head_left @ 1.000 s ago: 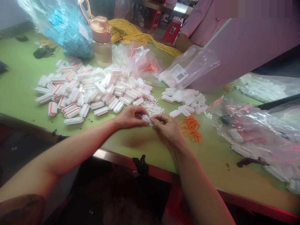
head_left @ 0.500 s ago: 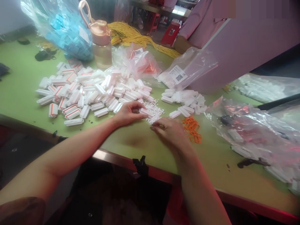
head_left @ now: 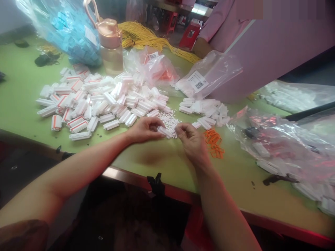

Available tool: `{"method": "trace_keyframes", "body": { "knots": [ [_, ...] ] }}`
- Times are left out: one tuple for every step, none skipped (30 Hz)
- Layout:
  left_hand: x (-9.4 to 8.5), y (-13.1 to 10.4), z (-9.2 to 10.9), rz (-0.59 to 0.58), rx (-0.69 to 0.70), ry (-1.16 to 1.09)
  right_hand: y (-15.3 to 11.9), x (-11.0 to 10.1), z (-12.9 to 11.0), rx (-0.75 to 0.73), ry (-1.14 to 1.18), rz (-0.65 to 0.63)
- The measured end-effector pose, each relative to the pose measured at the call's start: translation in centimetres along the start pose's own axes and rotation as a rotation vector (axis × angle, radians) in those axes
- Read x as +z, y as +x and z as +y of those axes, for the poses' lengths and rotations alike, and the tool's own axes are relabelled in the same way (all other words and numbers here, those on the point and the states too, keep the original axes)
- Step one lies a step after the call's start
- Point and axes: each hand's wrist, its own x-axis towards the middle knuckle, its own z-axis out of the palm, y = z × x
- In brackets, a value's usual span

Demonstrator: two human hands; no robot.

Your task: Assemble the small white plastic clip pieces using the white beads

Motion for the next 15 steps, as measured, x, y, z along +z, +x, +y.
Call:
{"method": "trace_keyframes", "body": {
  "knots": [
    [0.1, -0.1, 0.0, -0.014, 0.003, 0.002, 0.0, 0.3, 0.0, -0.001, 0.03, -0.009],
    [0.2, -0.1, 0.0, -0.022, 0.007, 0.006, -0.1, 0.6, 0.0, -0.003, 0.048, -0.019],
    [0.3, -0.1, 0.1, -0.029, 0.012, 0.011, -0.1, 0.8, 0.1, -0.006, 0.058, -0.027],
    [0.3, -0.2, 0.1, -0.032, 0.018, 0.017, -0.1, 1.0, 0.2, -0.007, 0.063, -0.032],
    [0.4, -0.2, 0.1, -0.034, 0.026, 0.025, 0.0, 1.2, 0.3, -0.007, 0.063, -0.032],
    [0.4, -0.2, 0.2, -0.035, 0.033, 0.036, 0.0, 1.3, 0.4, -0.007, 0.059, -0.031],
    [0.5, -0.2, 0.2, -0.034, 0.042, 0.051, 0.0, 1.4, 0.4, -0.007, 0.054, -0.031],
    [0.5, -0.2, 0.3, -0.029, 0.054, 0.067, 0.0, 1.4, 0.5, -0.006, 0.048, -0.031],
    [0.6, -0.2, 0.3, -0.022, 0.066, 0.081, 0.1, 1.4, 0.5, -0.006, 0.039, -0.033],
    [0.6, -0.2, 0.3, -0.013, 0.077, 0.092, 0.1, 1.4, 0.6, -0.004, 0.03, -0.033],
    [0.6, -0.2, 0.3, -0.005, 0.085, 0.101, 0.1, 1.3, 0.6, -0.004, 0.019, -0.031],
    [0.6, -0.2, 0.3, 0.0, 0.091, 0.108, 0.1, 1.3, 0.5, -0.006, 0.009, -0.029],
    [0.6, -0.2, 0.3, 0.004, 0.095, 0.116, 0.1, 1.3, 0.5, -0.007, 0.002, -0.027],
    [0.6, -0.2, 0.3, 0.006, 0.096, 0.128, 0.1, 1.3, 0.4, -0.007, -0.004, -0.026],
    [0.6, -0.2, 0.3, 0.007, 0.098, 0.144, 0.1, 1.2, 0.4, -0.006, -0.006, -0.022]
  ]
}}
